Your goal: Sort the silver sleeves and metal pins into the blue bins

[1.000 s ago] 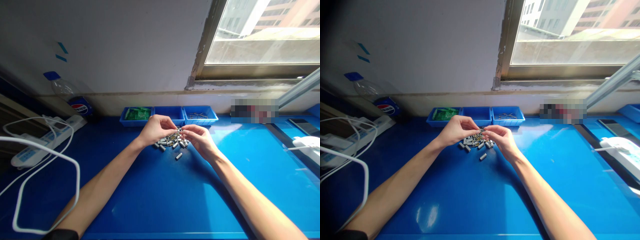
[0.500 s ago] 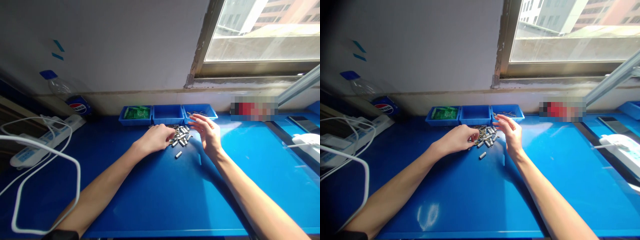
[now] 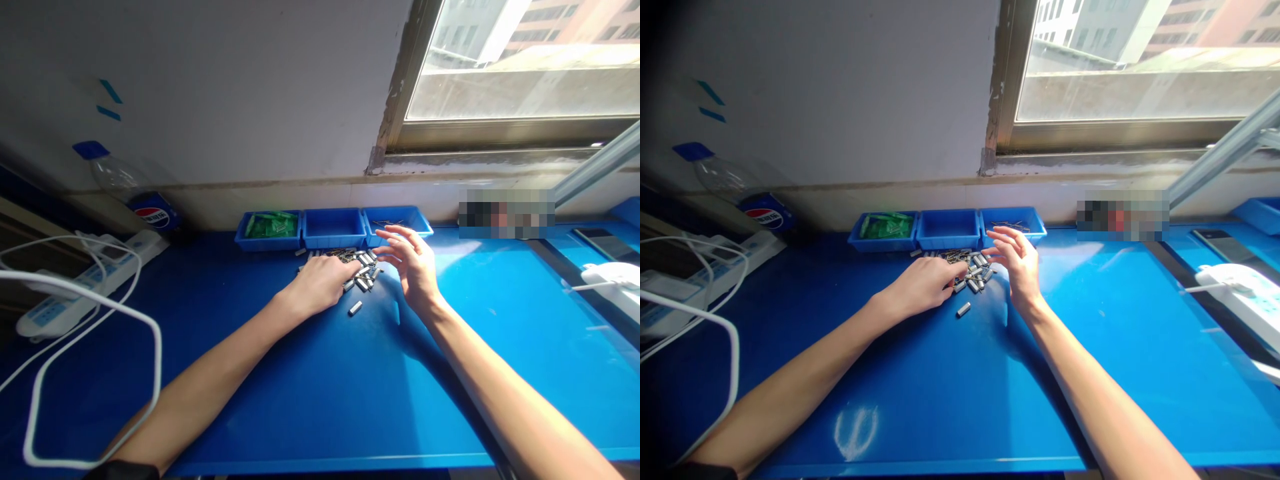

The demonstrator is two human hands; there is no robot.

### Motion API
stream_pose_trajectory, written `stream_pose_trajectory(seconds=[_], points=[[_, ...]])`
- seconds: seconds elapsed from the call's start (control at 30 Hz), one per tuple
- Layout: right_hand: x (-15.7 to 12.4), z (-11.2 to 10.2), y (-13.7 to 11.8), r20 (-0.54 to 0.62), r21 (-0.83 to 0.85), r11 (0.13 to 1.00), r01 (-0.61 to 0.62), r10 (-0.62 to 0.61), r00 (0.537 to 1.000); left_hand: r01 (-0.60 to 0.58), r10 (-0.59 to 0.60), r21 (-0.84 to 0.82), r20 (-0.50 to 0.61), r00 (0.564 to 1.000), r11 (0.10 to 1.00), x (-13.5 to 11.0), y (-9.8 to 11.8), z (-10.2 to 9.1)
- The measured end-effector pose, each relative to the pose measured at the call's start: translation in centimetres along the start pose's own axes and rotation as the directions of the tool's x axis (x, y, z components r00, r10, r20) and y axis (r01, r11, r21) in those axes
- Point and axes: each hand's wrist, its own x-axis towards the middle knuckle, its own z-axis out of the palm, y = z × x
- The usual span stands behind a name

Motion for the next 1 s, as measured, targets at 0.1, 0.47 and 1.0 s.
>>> stream_pose_trajectory(seconds=[0.1,0.47,1.0], points=[[-0.1,0.1,-0.3,0.003,0.012,1.0,-0.013,0.013,1.0,0.014,-0.014,0.0,0.002,1.0,1.0,0.0,0.3,0.1],[-0.3,0.5,-0.8,-0.011,0.047,0.998,-0.05,0.05,0.999,-0.097,0.0,-0.444,-0.214,0.977,0.891,0.0,-1.7,-0.9],[-1.2,1.5,-1.3,0.287,0.11,0.964,-0.243,0.203,0.936,-0.144,-0.213,-0.88,-0.264,0.941,0.452,0.7,-2.8,-0.7]])
